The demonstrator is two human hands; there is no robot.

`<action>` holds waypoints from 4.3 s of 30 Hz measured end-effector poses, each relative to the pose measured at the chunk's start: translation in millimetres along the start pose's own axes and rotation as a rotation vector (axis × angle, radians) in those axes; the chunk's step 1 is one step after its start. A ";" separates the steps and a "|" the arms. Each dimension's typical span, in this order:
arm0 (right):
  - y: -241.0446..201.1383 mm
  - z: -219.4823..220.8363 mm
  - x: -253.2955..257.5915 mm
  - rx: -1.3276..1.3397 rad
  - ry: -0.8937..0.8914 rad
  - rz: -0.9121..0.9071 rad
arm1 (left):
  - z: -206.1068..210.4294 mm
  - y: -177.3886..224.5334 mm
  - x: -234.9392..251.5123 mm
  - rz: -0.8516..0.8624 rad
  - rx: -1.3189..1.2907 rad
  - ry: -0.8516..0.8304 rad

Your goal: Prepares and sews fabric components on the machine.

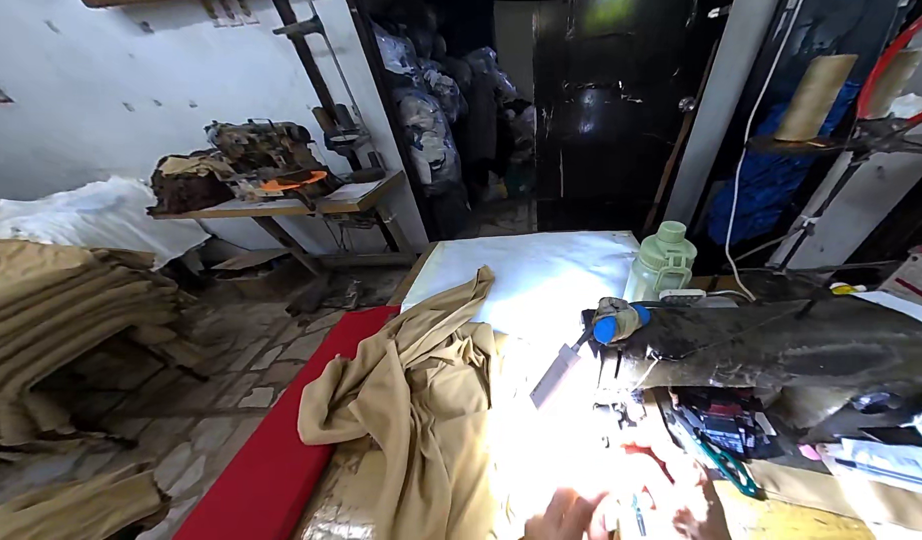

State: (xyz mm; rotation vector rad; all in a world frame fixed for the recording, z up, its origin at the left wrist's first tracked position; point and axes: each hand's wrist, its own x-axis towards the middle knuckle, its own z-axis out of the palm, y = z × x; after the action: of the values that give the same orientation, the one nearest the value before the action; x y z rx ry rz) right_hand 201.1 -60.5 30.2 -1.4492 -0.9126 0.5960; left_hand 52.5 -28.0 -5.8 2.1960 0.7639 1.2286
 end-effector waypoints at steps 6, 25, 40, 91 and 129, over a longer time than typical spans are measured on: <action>37.2 -0.2 -25.8 -0.483 -0.291 -0.367 | -17.9 -45.1 40.6 0.089 0.402 -0.303; 56.1 -44.4 6.1 -0.641 -0.185 -0.154 | 30.5 -34.4 44.6 -0.388 -0.162 -0.673; 70.4 -94.9 21.9 -1.234 0.101 -0.213 | 18.2 -67.1 28.5 -0.301 0.085 -0.491; 98.7 -49.6 32.6 -0.962 0.194 -0.166 | 39.4 -66.4 88.0 -0.718 0.142 -0.416; 102.5 -48.3 33.2 -0.979 0.226 -0.190 | 37.3 -46.0 90.1 -0.767 0.125 -0.427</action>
State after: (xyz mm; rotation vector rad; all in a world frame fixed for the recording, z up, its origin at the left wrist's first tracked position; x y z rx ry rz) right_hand 277.2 -53.4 -59.8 -2.1925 -1.2084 -0.2223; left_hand 113.8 60.6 -0.6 1.8522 1.3337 0.3299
